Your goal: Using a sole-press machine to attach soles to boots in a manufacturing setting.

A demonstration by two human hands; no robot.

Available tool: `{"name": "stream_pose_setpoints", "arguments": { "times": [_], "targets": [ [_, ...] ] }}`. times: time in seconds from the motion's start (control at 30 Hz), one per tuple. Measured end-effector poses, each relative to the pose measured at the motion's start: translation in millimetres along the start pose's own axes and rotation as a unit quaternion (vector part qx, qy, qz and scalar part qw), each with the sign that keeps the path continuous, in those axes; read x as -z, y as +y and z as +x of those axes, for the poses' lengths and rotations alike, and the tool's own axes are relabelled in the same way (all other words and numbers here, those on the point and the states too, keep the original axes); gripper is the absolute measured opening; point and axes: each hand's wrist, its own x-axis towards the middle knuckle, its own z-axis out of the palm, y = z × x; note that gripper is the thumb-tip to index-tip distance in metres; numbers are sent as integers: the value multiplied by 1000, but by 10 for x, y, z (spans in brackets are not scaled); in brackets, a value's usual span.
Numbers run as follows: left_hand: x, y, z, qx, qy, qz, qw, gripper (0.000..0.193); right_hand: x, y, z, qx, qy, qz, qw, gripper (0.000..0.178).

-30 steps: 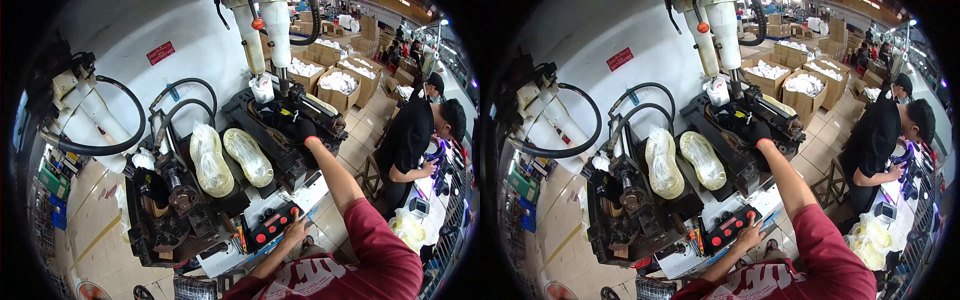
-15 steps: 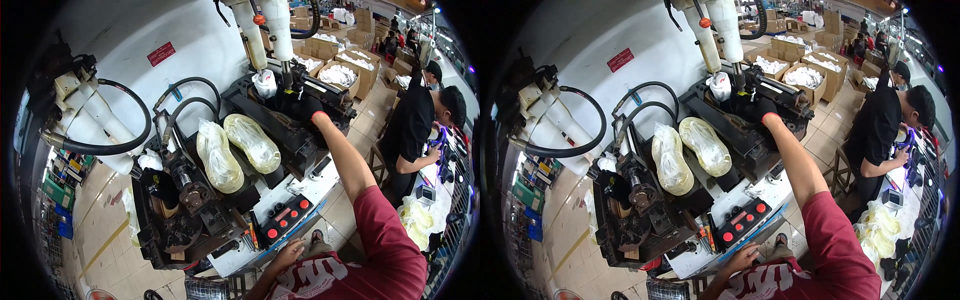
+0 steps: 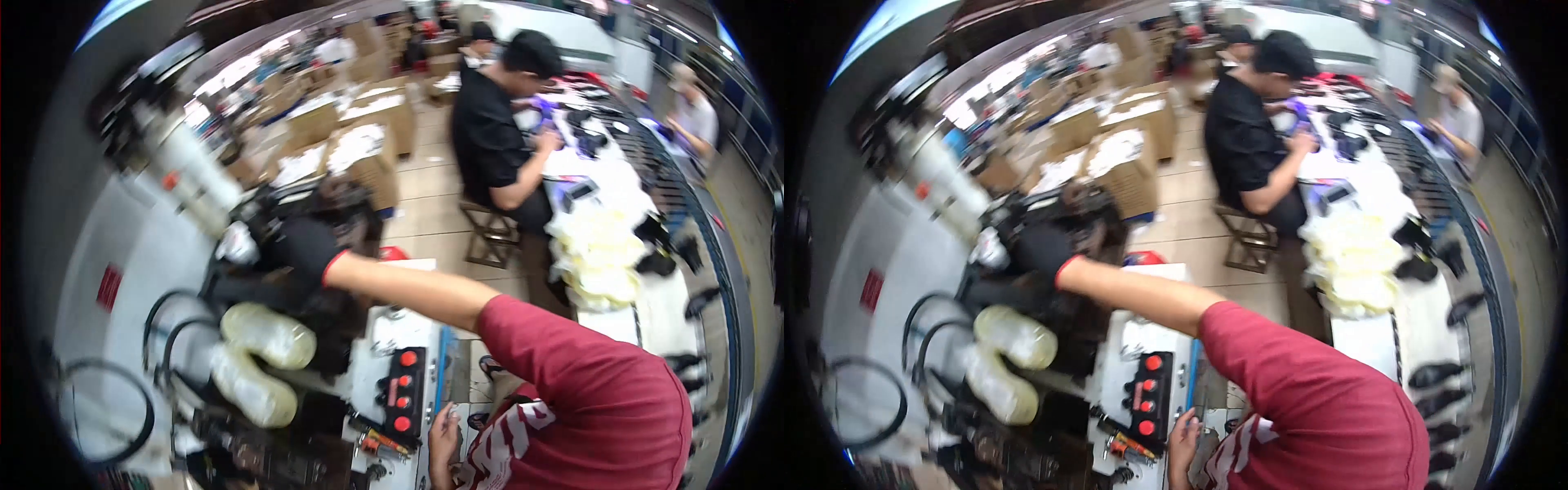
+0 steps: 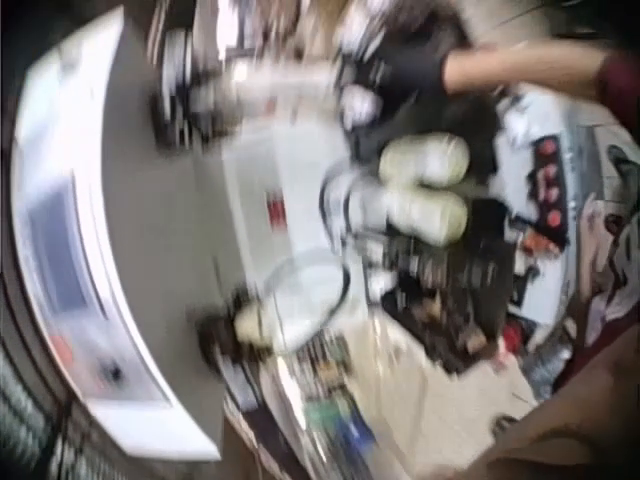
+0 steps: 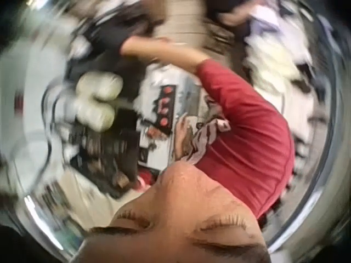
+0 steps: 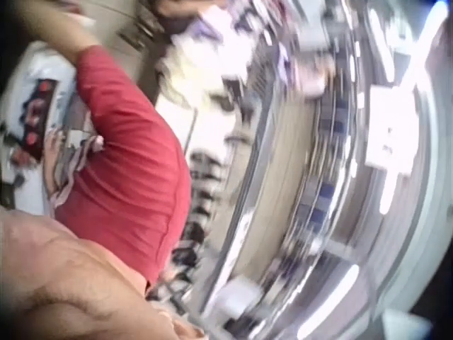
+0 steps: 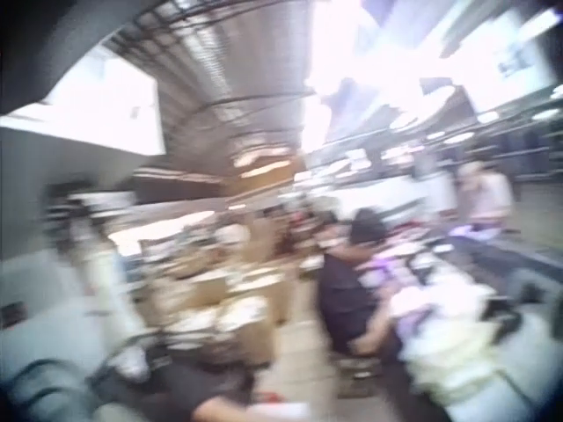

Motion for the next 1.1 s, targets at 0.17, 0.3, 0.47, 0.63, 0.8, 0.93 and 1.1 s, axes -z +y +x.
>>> {"name": "stream_pose_setpoints", "arguments": {
  "times": [0.17,0.3,0.47,0.63,0.8,0.93,1.1],
  "targets": [
    [-208,-195,254,182,-132,-77,971,53,659,268,-1905,130,92,157,975,19],
    [-248,-519,734,198,-259,8,945,55,1160,1261,-4019,-223,-40,172,959,21],
    [-573,-322,1291,261,-262,25,929,52,2133,2081,-6394,-549,92,-101,824,31],
    [-1088,-20,1903,253,-284,79,921,51,3604,2828,-6453,-482,372,-263,748,29],
    [-1826,300,2463,219,-319,138,912,49,4546,3993,-6306,-458,471,-346,670,34],
    [-2332,379,2643,204,-340,120,910,51,4982,4529,-6553,-518,445,-373,628,30],
    [-2592,296,2542,234,-339,139,901,45,5022,4701,-6568,-603,411,-345,590,34]
  ]
}}
